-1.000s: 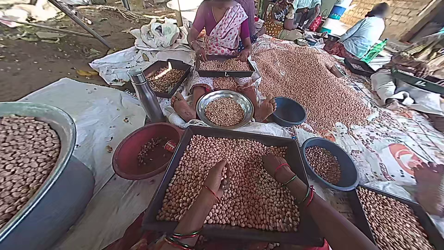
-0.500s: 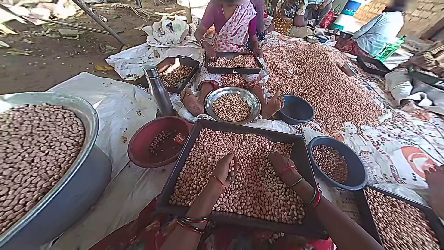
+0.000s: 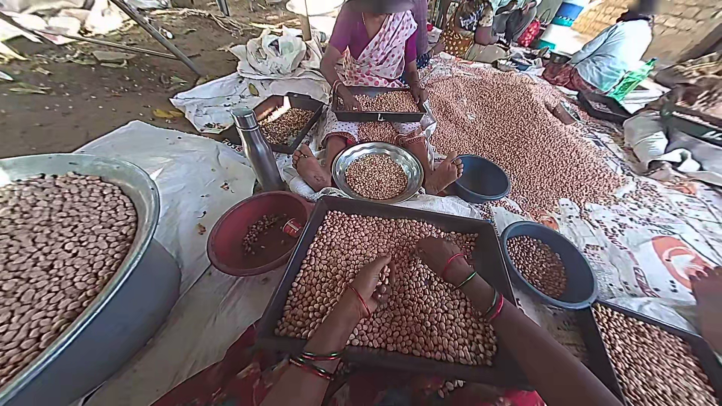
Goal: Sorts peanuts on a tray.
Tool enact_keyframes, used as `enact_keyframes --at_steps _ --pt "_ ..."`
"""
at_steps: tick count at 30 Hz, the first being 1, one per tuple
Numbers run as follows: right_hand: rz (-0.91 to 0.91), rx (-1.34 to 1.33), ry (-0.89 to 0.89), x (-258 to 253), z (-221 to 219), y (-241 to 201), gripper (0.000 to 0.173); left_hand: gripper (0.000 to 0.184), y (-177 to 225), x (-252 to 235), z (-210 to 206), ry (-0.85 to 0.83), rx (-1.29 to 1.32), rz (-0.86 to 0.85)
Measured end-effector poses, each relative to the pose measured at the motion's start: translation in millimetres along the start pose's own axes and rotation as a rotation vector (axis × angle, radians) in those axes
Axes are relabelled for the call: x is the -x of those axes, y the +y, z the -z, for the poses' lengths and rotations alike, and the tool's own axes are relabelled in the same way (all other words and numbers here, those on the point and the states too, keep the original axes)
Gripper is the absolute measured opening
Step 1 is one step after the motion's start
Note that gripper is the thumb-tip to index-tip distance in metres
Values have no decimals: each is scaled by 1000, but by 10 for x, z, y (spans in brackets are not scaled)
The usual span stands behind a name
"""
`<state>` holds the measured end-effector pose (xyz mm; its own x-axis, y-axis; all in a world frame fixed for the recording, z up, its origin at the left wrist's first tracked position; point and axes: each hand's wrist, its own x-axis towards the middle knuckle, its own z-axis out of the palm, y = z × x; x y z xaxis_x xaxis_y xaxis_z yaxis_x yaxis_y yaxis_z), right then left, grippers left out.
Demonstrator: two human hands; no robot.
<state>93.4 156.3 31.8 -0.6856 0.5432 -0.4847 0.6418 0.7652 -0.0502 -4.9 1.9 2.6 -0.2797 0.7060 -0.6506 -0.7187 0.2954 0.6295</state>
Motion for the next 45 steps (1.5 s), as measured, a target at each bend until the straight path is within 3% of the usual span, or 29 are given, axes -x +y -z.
enact_keyframes --at_steps 4,7,9,12,17,20,24,27,29,32,35,38,40,43,45 --pt "-17 -67 64 -33 -136 -21 37 32 -2 -10 -13 41 -13 -4" --pt "143 -310 215 196 45 -91 33 39 -12 -20 2 33 -47 3" --pt "310 -437 222 404 164 -193 32 48 -29 -30 5 5 -48 21" --pt "371 -376 204 531 177 -240 33 48 -13 -22 -9 -20 -1 16" --pt "245 -135 -100 427 -65 -231 36 33 8 2 -22 21 62 -38" --pt "278 -8 -156 376 -323 -342 36 35 29 2 -27 92 109 -114" --pt "334 -103 11 396 -495 -345 31 37 30 9 5 148 86 -139" --pt "433 -301 282 535 -312 -369 30 37 20 5 -19 146 -4 -55" --pt "484 -328 296 570 -72 -372 35 42 -16 -16 -21 98 1 0" --pt "271 -292 251 307 237 -137 42 44 -27 -5 9 -17 26 -43" --pt "66 -262 162 -68 50 144 47 38 -16 15 -10 19 85 -71" --pt "120 -158 -58 198 -329 -85 57 35 13 -2 -32 106 114 -85" --pt "228 -52 -251 575 -468 -180 51 34 13 -17 -33 152 115 -95" --pt "338 1 -417 868 -400 123 40 34 10 -11 -47 158 111 -114" --pt "301 41 -429 891 -188 414 33 35 12 -12 -57 160 115 -126"
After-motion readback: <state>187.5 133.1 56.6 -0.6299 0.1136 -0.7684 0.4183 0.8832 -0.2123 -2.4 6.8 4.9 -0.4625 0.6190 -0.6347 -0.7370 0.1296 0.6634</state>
